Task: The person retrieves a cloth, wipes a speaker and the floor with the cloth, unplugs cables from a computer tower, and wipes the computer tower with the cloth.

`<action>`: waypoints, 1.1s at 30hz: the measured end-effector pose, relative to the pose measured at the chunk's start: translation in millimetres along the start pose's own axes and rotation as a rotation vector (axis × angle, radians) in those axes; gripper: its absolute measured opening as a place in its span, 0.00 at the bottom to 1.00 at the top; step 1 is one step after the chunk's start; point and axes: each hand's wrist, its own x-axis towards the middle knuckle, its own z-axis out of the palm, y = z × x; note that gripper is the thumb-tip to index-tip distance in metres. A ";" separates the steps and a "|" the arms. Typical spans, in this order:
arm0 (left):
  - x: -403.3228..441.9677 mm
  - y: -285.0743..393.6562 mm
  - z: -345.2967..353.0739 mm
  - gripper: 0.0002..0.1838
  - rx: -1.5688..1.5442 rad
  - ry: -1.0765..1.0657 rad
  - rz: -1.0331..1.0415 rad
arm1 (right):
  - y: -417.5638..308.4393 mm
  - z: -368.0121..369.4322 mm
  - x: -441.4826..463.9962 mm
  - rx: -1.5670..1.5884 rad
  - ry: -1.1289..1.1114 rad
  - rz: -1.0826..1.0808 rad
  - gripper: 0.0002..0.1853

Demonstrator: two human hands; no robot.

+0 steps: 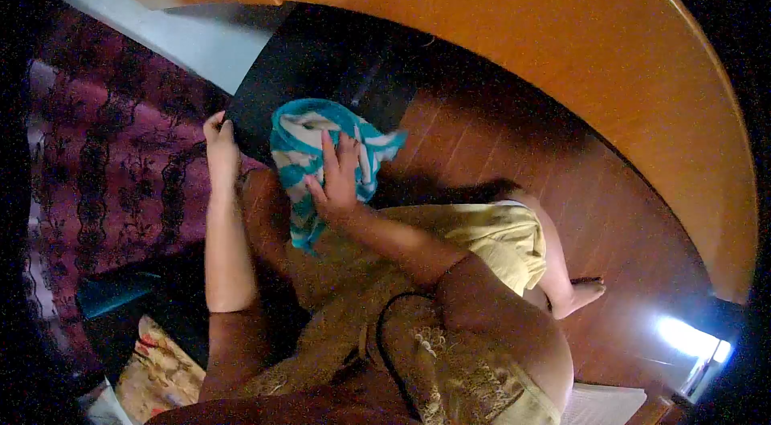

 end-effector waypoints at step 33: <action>21.6 83.7 75.5 0.46 0.909 -0.217 0.414 | 87.2 -41.2 177.7 0.572 0.247 0.603 0.32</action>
